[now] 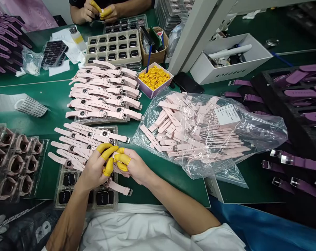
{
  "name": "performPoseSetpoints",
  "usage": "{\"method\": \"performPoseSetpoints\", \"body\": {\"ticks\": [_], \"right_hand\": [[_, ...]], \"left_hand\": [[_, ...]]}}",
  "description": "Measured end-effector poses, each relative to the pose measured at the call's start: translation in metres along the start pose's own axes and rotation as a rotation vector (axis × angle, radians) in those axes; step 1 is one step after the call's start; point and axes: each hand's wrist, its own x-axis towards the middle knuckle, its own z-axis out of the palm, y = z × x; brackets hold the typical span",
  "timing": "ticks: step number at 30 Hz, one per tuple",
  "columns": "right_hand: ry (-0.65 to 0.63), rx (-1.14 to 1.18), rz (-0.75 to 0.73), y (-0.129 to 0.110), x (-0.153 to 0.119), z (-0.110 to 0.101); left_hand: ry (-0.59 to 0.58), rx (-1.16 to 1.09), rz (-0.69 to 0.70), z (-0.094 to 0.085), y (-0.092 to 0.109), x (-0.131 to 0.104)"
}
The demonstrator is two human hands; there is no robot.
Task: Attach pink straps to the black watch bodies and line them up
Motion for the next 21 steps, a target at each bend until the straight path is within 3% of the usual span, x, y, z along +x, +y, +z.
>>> {"method": "performPoseSetpoints", "body": {"ticks": [7, 13, 18, 21], "right_hand": [[-0.019, -0.044, -0.061, -0.004, -0.007, 0.006], [-0.032, -0.102, -0.007, -0.008, -0.008, 0.005], [-0.055, -0.151, -0.052, 0.000, -0.010, 0.001], [-0.072, -0.348, -0.179, 0.001, -0.014, -0.003]], "left_hand": [[-0.001, -0.089, 0.054, -0.003, 0.002, 0.001], [-0.058, 0.152, 0.038, -0.006, 0.005, 0.000], [-0.045, -0.146, 0.009, -0.011, 0.010, 0.001], [-0.035, -0.170, -0.003, -0.024, 0.017, -0.004]]}}
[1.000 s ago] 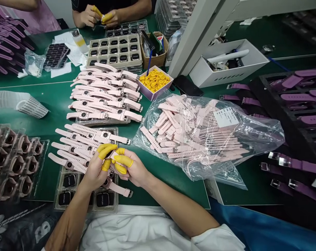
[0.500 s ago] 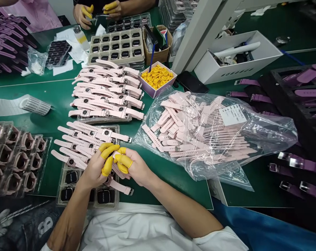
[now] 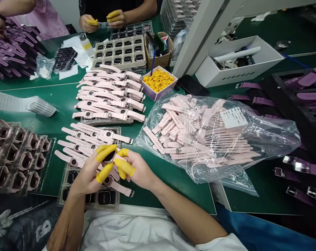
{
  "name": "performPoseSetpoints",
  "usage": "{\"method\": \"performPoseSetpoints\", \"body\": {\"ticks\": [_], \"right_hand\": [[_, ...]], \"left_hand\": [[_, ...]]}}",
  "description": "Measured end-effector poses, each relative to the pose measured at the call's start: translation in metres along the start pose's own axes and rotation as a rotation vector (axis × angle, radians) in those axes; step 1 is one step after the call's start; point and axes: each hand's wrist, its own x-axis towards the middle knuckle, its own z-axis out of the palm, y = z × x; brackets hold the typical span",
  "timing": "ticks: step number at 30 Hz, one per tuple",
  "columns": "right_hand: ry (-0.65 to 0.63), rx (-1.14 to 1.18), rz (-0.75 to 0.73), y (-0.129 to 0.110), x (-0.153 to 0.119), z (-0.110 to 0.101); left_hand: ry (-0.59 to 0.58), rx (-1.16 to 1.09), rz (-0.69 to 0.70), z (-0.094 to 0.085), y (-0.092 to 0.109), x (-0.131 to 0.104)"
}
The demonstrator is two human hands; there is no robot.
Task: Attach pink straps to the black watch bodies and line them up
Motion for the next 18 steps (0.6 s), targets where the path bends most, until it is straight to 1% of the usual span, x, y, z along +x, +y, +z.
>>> {"method": "performPoseSetpoints", "body": {"ticks": [2, 4, 5, 7, 10, 13, 15, 16, 18], "right_hand": [[0.004, -0.310, -0.111, -0.004, -0.003, -0.004], [-0.026, -0.654, -0.186, -0.009, -0.005, -0.009], [-0.061, -0.795, -0.212, -0.012, -0.006, -0.012], [-0.106, -1.003, -0.268, -0.015, -0.007, -0.013], [-0.136, -1.221, -0.370, -0.008, -0.010, -0.004], [-0.252, -1.344, -0.489, 0.010, -0.013, 0.016], [-0.309, -1.433, -0.555, 0.023, -0.016, 0.030], [-0.311, -1.486, -0.574, 0.028, -0.017, 0.036], [-0.284, -1.566, -0.592, 0.033, -0.017, 0.042]], "left_hand": [[-0.023, 0.109, -0.045, -0.013, 0.006, -0.009], [-0.031, 0.262, -0.150, -0.029, 0.010, -0.022], [-0.031, 0.331, -0.203, -0.037, 0.011, -0.031], [-0.038, 0.460, -0.269, -0.052, 0.012, -0.051], [-0.089, 0.585, -0.365, -0.070, 0.014, -0.085], [-0.159, 0.565, -0.505, -0.080, 0.015, -0.110], [-0.236, 0.578, -0.535, -0.081, 0.012, -0.116], [-0.272, 0.609, -0.526, -0.079, 0.008, -0.115], [-0.300, 0.689, -0.477, -0.075, -0.001, -0.110]]}}
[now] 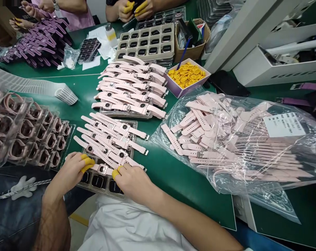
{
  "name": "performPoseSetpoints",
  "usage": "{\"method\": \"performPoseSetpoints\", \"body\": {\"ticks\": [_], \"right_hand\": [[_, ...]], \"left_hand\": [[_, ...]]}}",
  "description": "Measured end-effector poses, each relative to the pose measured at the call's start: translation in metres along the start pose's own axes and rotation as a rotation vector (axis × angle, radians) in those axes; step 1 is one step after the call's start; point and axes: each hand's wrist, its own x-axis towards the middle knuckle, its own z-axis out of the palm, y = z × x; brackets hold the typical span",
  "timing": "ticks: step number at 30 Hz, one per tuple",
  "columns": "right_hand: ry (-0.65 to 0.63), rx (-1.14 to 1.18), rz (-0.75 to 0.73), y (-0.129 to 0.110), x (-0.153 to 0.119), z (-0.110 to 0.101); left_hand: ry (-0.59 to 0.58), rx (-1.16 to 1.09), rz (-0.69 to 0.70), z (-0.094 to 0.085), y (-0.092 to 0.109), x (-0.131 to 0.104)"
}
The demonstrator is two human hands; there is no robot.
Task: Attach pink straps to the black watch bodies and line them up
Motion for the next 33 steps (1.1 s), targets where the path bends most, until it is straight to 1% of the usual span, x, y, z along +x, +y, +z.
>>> {"method": "performPoseSetpoints", "body": {"ticks": [1, 3, 5, 6, 7, 9, 10, 11, 13, 15, 16, 18, 20, 21, 23, 25, 28, 31, 33], "right_hand": [[0.005, -0.010, 0.008, 0.000, 0.001, -0.001], [0.017, 0.017, 0.033, 0.008, 0.001, -0.007], [0.070, 0.039, 0.119, 0.028, -0.001, -0.017], [0.121, 0.031, 0.203, 0.041, -0.003, -0.023], [0.187, 0.005, 0.318, 0.056, -0.006, -0.030], [0.316, -0.082, 0.578, 0.086, -0.014, -0.041], [0.347, -0.132, 0.698, 0.100, -0.017, -0.045], [0.341, -0.175, 0.797, 0.112, -0.020, -0.048], [0.237, -0.225, 0.924, 0.128, -0.023, -0.049], [0.118, -0.232, 0.956, 0.135, -0.022, -0.048], [0.087, -0.231, 0.950, 0.135, -0.020, -0.047], [0.076, -0.229, 0.928, 0.135, -0.017, -0.046], [0.108, -0.213, 0.933, 0.133, -0.016, -0.048], [0.141, -0.184, 0.952, 0.132, -0.016, -0.049], [0.255, -0.063, 1.008, 0.130, -0.019, -0.053], [0.403, 0.156, 1.030, 0.127, -0.023, -0.055], [0.575, 0.536, 0.960, 0.122, -0.027, -0.052], [0.647, 0.784, 0.938, 0.115, -0.025, -0.048], [0.664, 0.882, 0.949, 0.110, -0.023, -0.047]], "left_hand": [[0.035, 0.040, 0.020, 0.004, 0.000, 0.004], [0.156, 0.115, 0.027, 0.013, -0.002, 0.007], [0.285, 0.171, -0.015, 0.024, -0.005, -0.001], [0.318, 0.187, -0.043, 0.030, -0.008, -0.008], [0.322, 0.195, -0.066, 0.036, -0.011, -0.016], [0.244, 0.228, -0.088, 0.047, -0.018, -0.031], [0.190, 0.251, -0.100, 0.051, -0.020, -0.036], [0.139, 0.275, -0.110, 0.053, -0.021, -0.039], [0.072, 0.311, -0.117, 0.053, -0.021, -0.038], [0.051, 0.332, -0.092, 0.048, -0.019, -0.032], [0.051, 0.343, -0.079, 0.046, -0.018, -0.029], [0.055, 0.361, -0.073, 0.043, -0.017, -0.024], [0.070, 0.371, -0.090, 0.043, -0.018, -0.022], [0.080, 0.372, -0.100, 0.043, -0.018, -0.023], [0.089, 0.352, -0.108, 0.044, -0.018, -0.026], [0.068, 0.312, -0.111, 0.041, -0.013, -0.030], [-0.004, 0.260, -0.137, 0.036, -0.002, -0.035], [-0.055, 0.216, -0.151, 0.032, 0.003, -0.037], [-0.040, 0.158, -0.145, 0.029, -0.001, -0.039]]}}
